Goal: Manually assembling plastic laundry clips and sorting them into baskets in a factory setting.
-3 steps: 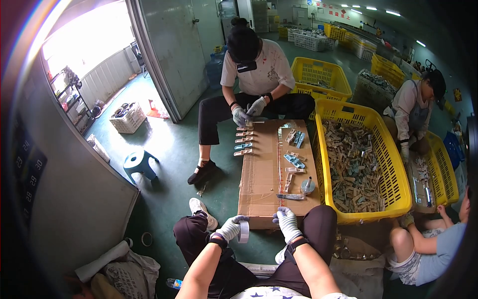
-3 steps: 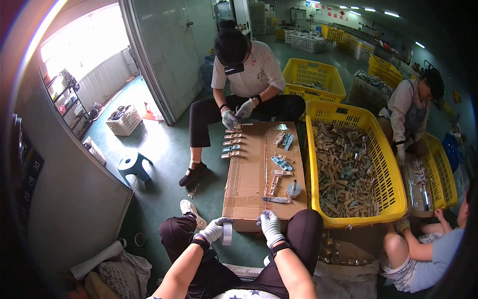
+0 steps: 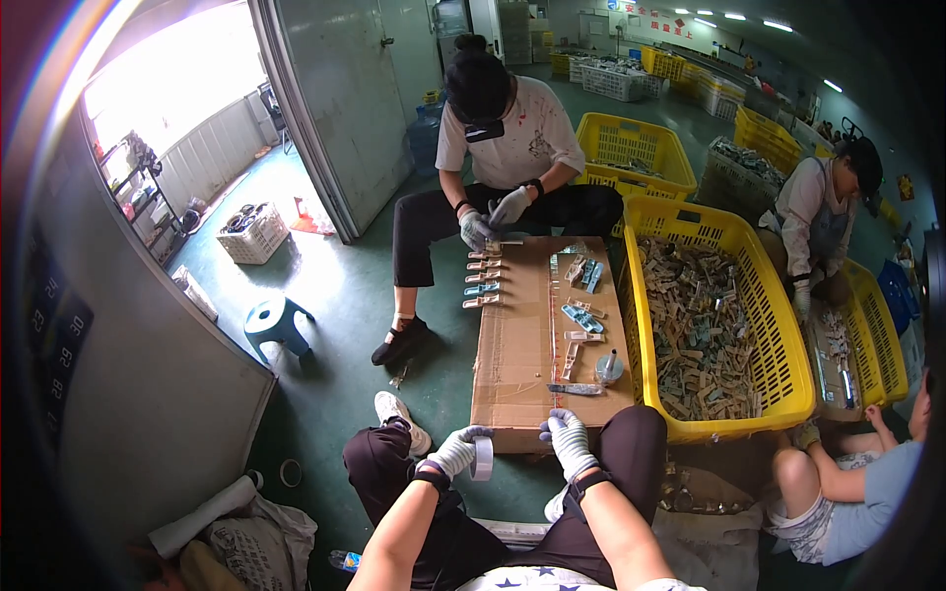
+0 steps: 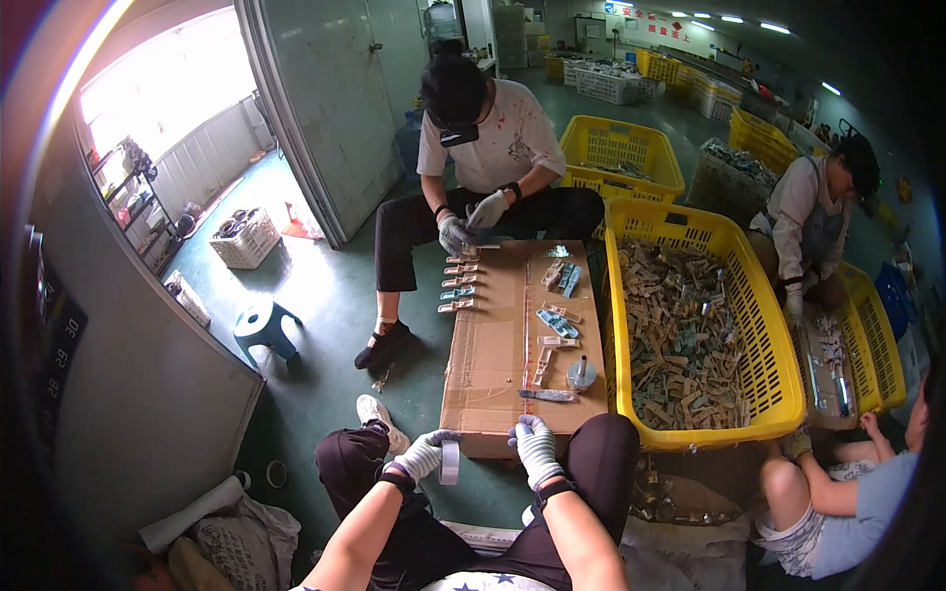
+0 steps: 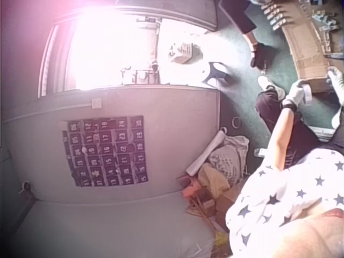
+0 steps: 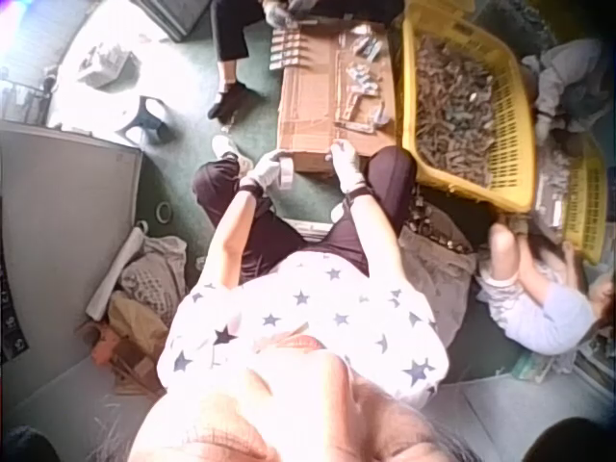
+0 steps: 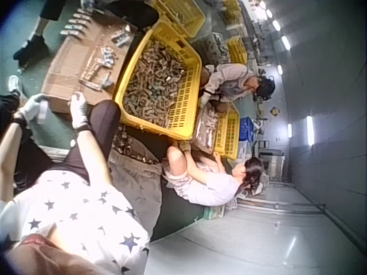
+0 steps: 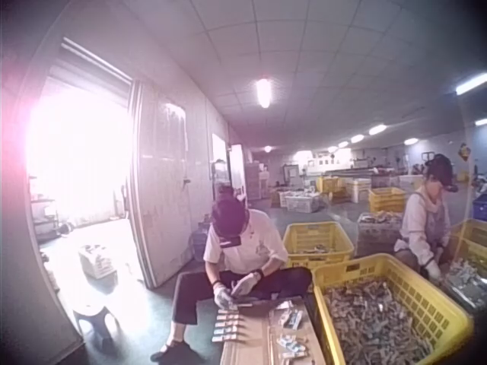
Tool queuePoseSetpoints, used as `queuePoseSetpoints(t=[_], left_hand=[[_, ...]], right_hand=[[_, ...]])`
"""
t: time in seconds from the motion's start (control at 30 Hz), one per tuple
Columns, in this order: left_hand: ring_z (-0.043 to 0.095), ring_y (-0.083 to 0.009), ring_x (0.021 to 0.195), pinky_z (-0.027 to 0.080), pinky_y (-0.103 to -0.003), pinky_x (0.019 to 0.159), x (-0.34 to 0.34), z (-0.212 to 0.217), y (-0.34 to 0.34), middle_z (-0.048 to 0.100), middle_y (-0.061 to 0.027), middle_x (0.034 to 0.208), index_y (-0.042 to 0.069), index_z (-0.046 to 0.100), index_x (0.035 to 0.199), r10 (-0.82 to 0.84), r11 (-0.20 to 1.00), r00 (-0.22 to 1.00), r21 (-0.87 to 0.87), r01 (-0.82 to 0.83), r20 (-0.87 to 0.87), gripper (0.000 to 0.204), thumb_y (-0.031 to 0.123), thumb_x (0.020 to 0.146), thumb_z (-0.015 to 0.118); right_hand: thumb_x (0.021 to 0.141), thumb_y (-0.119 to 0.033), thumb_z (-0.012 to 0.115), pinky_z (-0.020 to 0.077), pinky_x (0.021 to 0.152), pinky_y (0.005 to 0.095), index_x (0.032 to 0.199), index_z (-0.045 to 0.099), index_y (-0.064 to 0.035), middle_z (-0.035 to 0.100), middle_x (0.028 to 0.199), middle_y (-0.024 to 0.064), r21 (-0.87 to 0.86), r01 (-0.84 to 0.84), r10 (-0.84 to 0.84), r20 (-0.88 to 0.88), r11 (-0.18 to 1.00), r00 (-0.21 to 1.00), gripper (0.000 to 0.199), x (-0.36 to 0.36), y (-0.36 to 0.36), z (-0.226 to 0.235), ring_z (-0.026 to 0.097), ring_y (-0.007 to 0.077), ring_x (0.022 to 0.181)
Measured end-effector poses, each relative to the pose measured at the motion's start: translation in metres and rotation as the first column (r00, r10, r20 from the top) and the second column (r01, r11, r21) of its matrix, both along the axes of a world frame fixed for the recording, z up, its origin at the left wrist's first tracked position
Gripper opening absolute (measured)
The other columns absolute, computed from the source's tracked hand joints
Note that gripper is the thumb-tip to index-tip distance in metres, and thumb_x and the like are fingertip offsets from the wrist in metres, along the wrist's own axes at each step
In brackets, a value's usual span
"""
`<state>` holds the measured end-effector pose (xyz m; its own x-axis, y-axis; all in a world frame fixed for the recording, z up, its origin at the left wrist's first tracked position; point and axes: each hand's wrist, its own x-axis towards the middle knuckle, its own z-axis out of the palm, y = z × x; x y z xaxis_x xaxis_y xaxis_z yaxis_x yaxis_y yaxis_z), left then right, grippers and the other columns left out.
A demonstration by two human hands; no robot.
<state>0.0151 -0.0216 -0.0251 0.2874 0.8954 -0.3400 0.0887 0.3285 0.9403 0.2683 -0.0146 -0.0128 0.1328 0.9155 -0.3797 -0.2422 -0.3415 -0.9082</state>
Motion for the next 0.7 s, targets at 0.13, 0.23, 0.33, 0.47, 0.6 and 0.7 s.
queuePoseSetpoints(t=[0.13,0.23,0.33,0.47,0.6,0.7], left_hand=[[0.057,-0.0108,0.082,0.05,-0.027,0.074,-0.001,-0.004,0.0,0.064,0.0021,0.09,0.009,0.068,0.11,0.017,1.0,1.0,-0.015,-0.017,0.022,0.042,-0.014,0.08,0.051],[0.057,-0.011,0.082,0.049,-0.027,0.075,-0.001,-0.006,0.0,0.064,0.002,0.091,0.009,0.068,0.11,0.022,1.0,1.0,-0.021,-0.022,0.019,0.042,-0.014,0.08,0.051],[0.057,-0.0111,0.082,0.049,-0.027,0.075,-0.002,-0.007,0.0,0.064,0.0019,0.091,0.009,0.068,0.11,0.025,0.999,0.999,-0.025,-0.024,0.025,0.042,-0.015,0.08,0.05],[0.057,-0.0111,0.082,0.049,-0.027,0.075,-0.002,-0.006,0.0,0.063,0.0019,0.091,0.008,0.067,0.111,0.021,0.999,0.999,-0.049,-0.019,0.043,0.042,-0.015,0.08,0.049],[0.057,-0.0108,0.082,0.049,-0.027,0.075,-0.004,-0.005,-0.001,0.063,0.002,0.092,0.008,0.067,0.112,0.026,0.999,0.999,-0.043,-0.025,0.027,0.043,-0.015,0.08,0.049],[0.058,-0.0106,0.082,0.049,-0.027,0.074,0.0,0.002,-0.001,0.063,0.0018,0.091,0.008,0.067,0.112,0.024,0.999,0.998,-0.05,-0.021,0.058,0.043,-0.014,0.08,0.049]], right_hand=[[0.096,-0.009,0.052,0.0516,0.057,0.0257,0.111,0.056,-0.0022,0.065,0.084,0.0093,0.0,-0.003,0.003,-0.008,1.0,1.0,0.017,-0.001,0.0,0.0,0.061,0.0141,0.061],[0.096,-0.01,0.052,0.0517,0.057,0.0257,0.111,0.056,-0.0023,0.065,0.084,0.0094,0.003,-0.006,0.006,0.003,1.0,1.0,0.017,-0.001,-0.001,0.002,0.061,0.0143,0.061],[0.096,-0.01,0.052,0.0516,0.058,0.0257,0.111,0.056,-0.0026,0.065,0.084,0.0094,0.003,-0.01,0.01,0.023,1.0,1.0,0.017,-0.001,-0.001,0.002,0.061,0.0142,0.061],[0.096,-0.011,0.052,0.0514,0.058,0.0256,0.111,0.056,-0.0029,0.065,0.084,0.0093,0.006,-0.006,0.006,0.015,1.0,1.0,0.017,-0.001,0.0,0.002,0.061,0.014,0.061],[0.096,-0.011,0.052,0.0513,0.058,0.0256,0.112,0.056,-0.0029,0.066,0.085,0.0093,0.008,-0.021,0.021,0.024,1.0,1.0,0.018,-0.003,-0.001,0.004,0.062,0.014,0.062],[0.096,-0.011,0.052,0.0512,0.058,0.0256,0.112,0.056,-0.0029,0.066,0.085,0.0092,0.001,-0.012,0.012,0.025,1.0,1.0,0.018,0.0,-0.001,0.001,0.062,0.014,0.062]])
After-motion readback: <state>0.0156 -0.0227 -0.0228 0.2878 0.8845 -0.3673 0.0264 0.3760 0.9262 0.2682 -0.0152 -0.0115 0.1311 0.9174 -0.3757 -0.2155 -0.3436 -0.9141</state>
